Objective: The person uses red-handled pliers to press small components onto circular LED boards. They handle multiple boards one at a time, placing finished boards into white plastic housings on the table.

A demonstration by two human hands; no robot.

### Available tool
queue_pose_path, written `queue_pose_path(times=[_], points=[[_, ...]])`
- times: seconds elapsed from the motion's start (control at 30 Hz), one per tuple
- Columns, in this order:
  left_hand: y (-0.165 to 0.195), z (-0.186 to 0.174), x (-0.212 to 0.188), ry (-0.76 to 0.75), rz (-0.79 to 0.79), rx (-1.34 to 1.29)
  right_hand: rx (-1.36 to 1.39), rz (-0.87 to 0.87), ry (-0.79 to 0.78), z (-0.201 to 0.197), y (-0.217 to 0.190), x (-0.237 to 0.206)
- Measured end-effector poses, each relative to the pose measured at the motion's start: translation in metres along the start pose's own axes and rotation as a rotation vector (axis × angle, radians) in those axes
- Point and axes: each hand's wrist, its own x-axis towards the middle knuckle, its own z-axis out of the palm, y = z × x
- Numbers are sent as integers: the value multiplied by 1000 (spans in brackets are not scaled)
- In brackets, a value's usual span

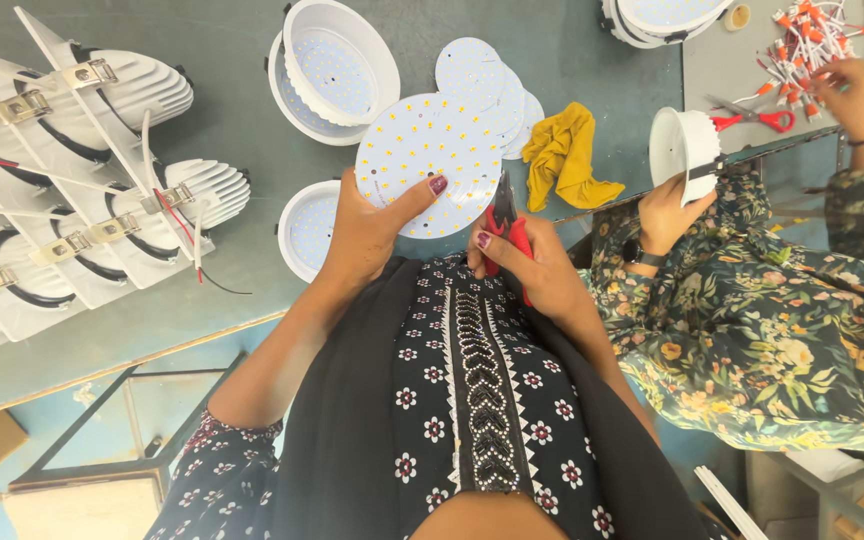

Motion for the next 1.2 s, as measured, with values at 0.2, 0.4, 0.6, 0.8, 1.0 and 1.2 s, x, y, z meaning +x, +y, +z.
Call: queue_pose_path(times=[0.2,0.4,0.6,0.8,1.0,1.2], points=[[-1,0,0,-4,2,-12,3,10,9,0,-1,0],[-2,-1,0,-6,8,-17,1,29,13,0,-2,0],[-1,1,0,-2,2,-29,4,21,13,1,-3,1],[1,1,1,-2,-14,-17,4,14,1,1,-4,1],[0,2,1,2,-7,-20,4,11,-1,1,-5,1],[2,1,0,15,-9,38,-89,28,35,2,-5,1]])
